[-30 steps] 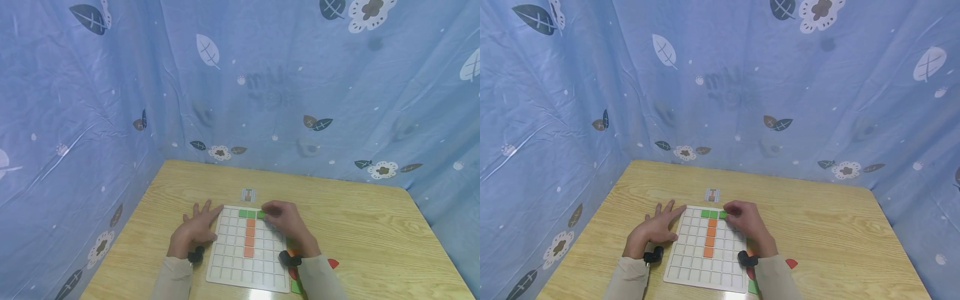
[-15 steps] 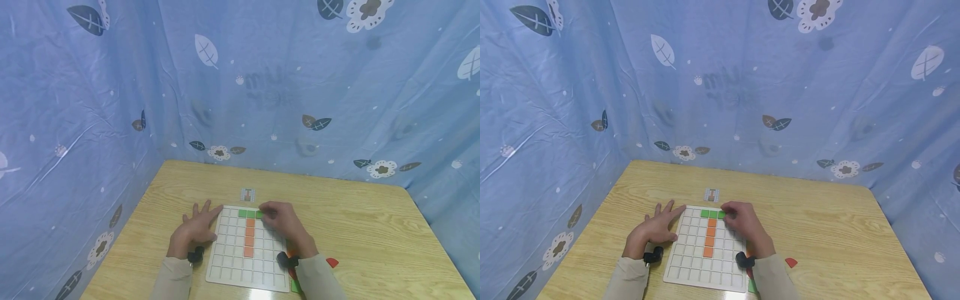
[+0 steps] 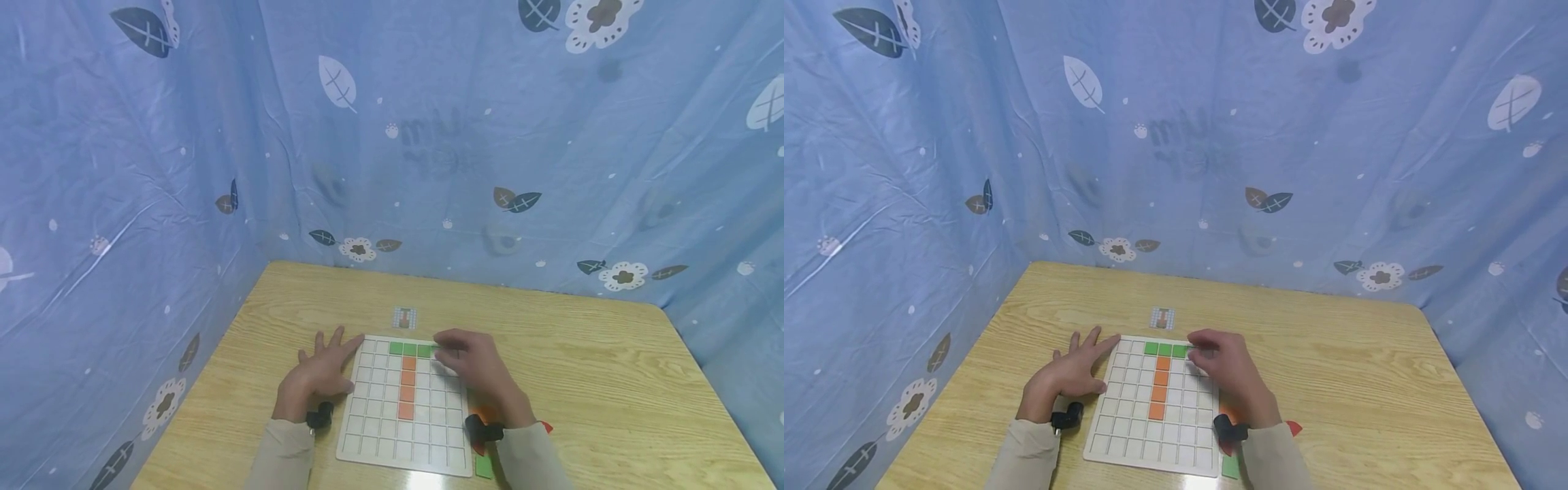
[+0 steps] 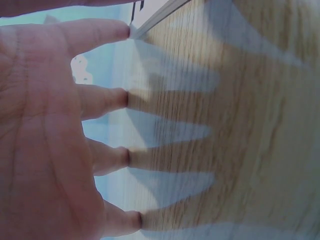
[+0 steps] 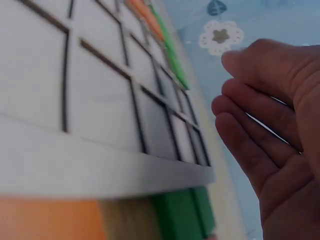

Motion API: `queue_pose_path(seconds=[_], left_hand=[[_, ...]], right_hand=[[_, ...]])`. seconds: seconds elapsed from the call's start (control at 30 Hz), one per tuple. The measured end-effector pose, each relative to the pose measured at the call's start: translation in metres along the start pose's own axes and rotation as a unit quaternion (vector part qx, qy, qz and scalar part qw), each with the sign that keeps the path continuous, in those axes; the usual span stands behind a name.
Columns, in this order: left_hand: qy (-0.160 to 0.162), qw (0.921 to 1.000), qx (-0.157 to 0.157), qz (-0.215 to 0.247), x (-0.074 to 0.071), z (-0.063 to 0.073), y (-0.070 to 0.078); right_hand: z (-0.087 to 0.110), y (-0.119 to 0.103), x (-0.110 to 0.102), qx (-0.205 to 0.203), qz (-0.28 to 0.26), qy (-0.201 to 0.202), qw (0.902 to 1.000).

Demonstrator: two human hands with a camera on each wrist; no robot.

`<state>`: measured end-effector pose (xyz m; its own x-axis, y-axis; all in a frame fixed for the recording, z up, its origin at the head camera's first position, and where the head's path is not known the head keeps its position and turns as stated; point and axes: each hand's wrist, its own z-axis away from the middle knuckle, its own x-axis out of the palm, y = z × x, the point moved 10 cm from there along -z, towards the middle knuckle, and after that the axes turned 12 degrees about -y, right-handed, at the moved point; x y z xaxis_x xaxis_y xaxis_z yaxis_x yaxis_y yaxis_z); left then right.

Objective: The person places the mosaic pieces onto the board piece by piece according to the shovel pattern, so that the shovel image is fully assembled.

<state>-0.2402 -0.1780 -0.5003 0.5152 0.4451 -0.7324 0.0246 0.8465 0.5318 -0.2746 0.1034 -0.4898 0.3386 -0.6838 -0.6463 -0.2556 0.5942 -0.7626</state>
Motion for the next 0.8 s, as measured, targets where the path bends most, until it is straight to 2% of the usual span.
queue_pose_path(seconds=[0.2,0.53,0.8], left_hand=[[-0.001,1.0,0.001,-0.003,0.0,0.001,0.001],[-0.001,1.0,-0.001,-0.004,0.001,-0.001,0.0],[0.002,1.0,-0.003,0.001,0.001,-0.001,-0.001]], right_hand=[[0.012,-0.002,-0.021,-0.021,-0.024,0.006,0.9995],[0.038,0.009,-0.058,-0.034,-0.036,0.043,0.9978],[0.055,0.027,-0.069,-0.017,-0.04,0.047,0.9979]])
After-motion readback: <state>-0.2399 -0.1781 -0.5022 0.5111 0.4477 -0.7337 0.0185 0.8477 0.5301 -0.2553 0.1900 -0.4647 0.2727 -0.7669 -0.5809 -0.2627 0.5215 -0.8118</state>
